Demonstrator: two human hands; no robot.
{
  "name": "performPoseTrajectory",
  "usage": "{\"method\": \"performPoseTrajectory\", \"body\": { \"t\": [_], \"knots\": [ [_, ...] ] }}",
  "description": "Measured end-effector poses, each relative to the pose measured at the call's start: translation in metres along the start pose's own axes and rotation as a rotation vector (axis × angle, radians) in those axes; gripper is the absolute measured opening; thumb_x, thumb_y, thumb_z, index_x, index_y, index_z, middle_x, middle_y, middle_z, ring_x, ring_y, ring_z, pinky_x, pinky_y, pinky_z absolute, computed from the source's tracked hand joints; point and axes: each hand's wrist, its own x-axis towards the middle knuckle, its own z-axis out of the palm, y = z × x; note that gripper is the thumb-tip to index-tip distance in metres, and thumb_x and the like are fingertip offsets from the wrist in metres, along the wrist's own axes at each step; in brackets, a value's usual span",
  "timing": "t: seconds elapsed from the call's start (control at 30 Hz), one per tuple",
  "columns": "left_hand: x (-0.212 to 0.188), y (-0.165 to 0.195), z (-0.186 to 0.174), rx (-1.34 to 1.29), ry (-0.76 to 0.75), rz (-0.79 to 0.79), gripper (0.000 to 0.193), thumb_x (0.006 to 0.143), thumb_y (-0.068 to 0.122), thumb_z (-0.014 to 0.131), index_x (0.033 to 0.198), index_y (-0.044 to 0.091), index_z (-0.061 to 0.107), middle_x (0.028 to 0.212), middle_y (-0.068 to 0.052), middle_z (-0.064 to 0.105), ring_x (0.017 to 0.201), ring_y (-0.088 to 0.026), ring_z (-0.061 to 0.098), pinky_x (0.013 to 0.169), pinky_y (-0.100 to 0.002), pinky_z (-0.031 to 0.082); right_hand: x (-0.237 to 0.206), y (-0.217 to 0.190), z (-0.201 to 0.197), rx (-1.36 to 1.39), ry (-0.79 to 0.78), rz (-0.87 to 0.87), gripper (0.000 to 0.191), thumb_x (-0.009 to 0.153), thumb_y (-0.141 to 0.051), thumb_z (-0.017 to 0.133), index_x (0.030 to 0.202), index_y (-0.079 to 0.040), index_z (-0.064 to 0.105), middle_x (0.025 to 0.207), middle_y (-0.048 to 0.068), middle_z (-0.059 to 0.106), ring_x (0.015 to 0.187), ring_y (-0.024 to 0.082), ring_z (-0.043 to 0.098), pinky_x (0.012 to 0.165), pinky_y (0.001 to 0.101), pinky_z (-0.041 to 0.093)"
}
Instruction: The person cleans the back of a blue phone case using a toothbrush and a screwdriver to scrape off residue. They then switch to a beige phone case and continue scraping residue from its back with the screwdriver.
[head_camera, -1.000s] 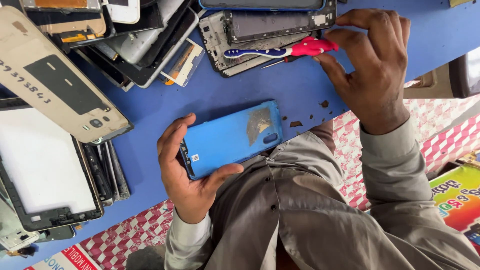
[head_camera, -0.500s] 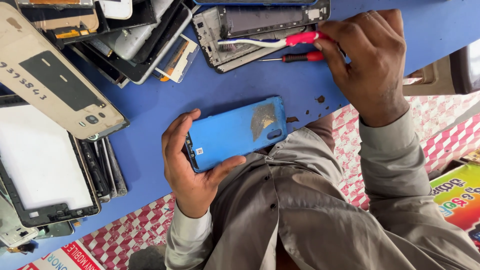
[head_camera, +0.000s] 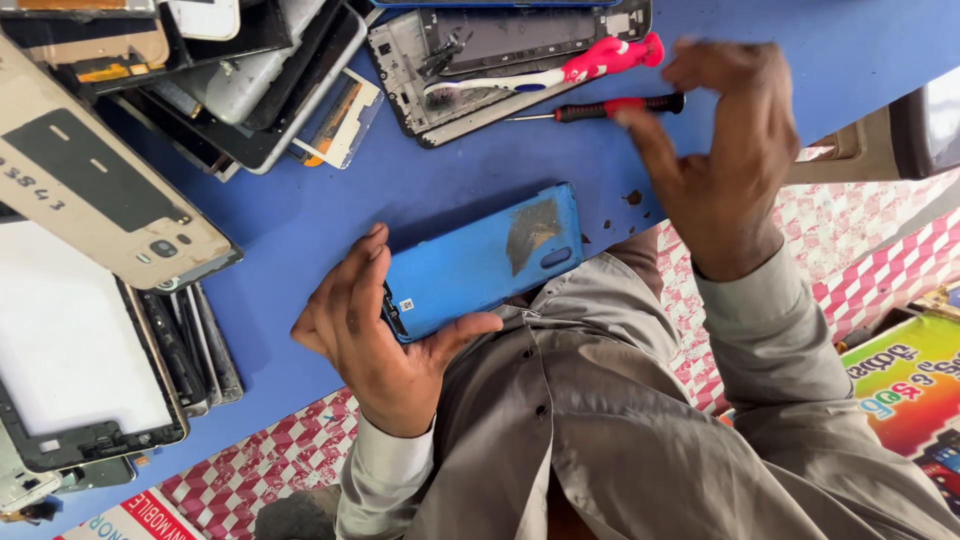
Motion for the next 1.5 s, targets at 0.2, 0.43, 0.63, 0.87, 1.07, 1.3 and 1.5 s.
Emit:
{"method": "performPoseTrajectory", "body": {
  "t": [0.2, 0.43, 0.63, 0.87, 1.07, 1.3, 1.5],
  "knots": [
    [0.001, 0.004, 0.006, 0.156, -0.051, 0.036, 0.088, 0.084, 0.079, 0.066, 0.136, 0.008, 0.058, 0.14, -0.004, 0.064, 0.128, -0.028, 0.057, 0.106, -0.047, 0.033, -0.002, -0.004, -0.005, -0.116, -0.127, -0.161, 0.03, 0.092, -0.013, 0.09, 0.109, -0.004, 0.066, 0.118, 0.012, 0.063, 0.108, 0.031, 0.058, 0.093, 0.0446, 0.044],
    [0.008, 0.007, 0.001, 0.143, -0.111, 0.089, 0.082, 0.09, 0.074, 0.066, 0.139, 0.008, 0.058, 0.146, -0.006, 0.059, 0.133, -0.03, 0.055, 0.108, -0.048, 0.032, 0.006, -0.005, -0.004, -0.131, -0.122, -0.202, 0.017, 0.096, 0.003, 0.079, 0.105, -0.005, 0.068, 0.12, 0.007, 0.065, 0.109, 0.026, 0.059, 0.094, 0.0398, 0.042],
    [0.012, 0.004, -0.007, 0.037, -0.2, 0.2, 0.081, 0.093, 0.069, 0.069, 0.142, 0.006, 0.055, 0.15, -0.011, 0.056, 0.138, -0.032, 0.052, 0.115, -0.054, 0.025, 0.011, -0.014, -0.018, -0.162, -0.222, -0.244, 0.021, 0.094, 0.006, 0.073, 0.112, -0.004, 0.068, 0.112, 0.007, 0.061, 0.107, 0.026, 0.058, 0.096, 0.0407, 0.043],
    [0.011, 0.003, -0.006, 0.021, -0.263, 0.234, 0.075, 0.092, 0.058, 0.078, 0.142, 0.008, 0.055, 0.15, -0.008, 0.058, 0.141, -0.029, 0.052, 0.118, -0.055, 0.023, 0.008, -0.025, -0.04, -0.11, -0.321, -0.175, 0.029, 0.083, 0.007, 0.074, 0.11, 0.0, 0.068, 0.105, 0.013, 0.058, 0.097, 0.03, 0.059, 0.085, 0.0436, 0.047],
    [0.008, 0.009, -0.007, 0.033, -0.24, 0.2, 0.074, 0.091, 0.059, 0.079, 0.14, 0.007, 0.058, 0.144, -0.005, 0.061, 0.136, -0.028, 0.053, 0.114, -0.055, 0.026, -0.034, -0.023, -0.067, -0.171, -0.295, -0.011, 0.027, 0.088, 0.009, 0.071, 0.113, 0.0, 0.063, 0.109, 0.015, 0.059, 0.098, 0.034, 0.061, 0.087, 0.0449, 0.05],
    [-0.003, 0.024, -0.006, 0.06, -0.177, 0.201, 0.073, 0.088, 0.058, 0.081, 0.137, 0.008, 0.062, 0.144, -0.002, 0.06, 0.131, -0.032, 0.049, 0.11, -0.054, 0.029, -0.111, 0.007, -0.074, -0.182, -0.306, 0.097, 0.023, 0.09, 0.003, 0.072, 0.108, 0.0, 0.058, 0.104, 0.013, 0.061, 0.097, 0.034, 0.062, 0.09, 0.0468, 0.052],
    [-0.017, 0.033, -0.01, 0.094, -0.185, 0.207, 0.074, 0.085, 0.054, 0.086, 0.138, 0.008, 0.063, 0.147, 0.0, 0.059, 0.131, -0.031, 0.045, 0.111, -0.055, 0.03, -0.147, 0.023, -0.076, -0.232, -0.374, 0.214, 0.012, 0.09, -0.002, 0.07, 0.101, -0.002, 0.064, 0.097, 0.016, 0.063, 0.09, 0.035, 0.065, 0.075, 0.0443, 0.053]
  ]
}}
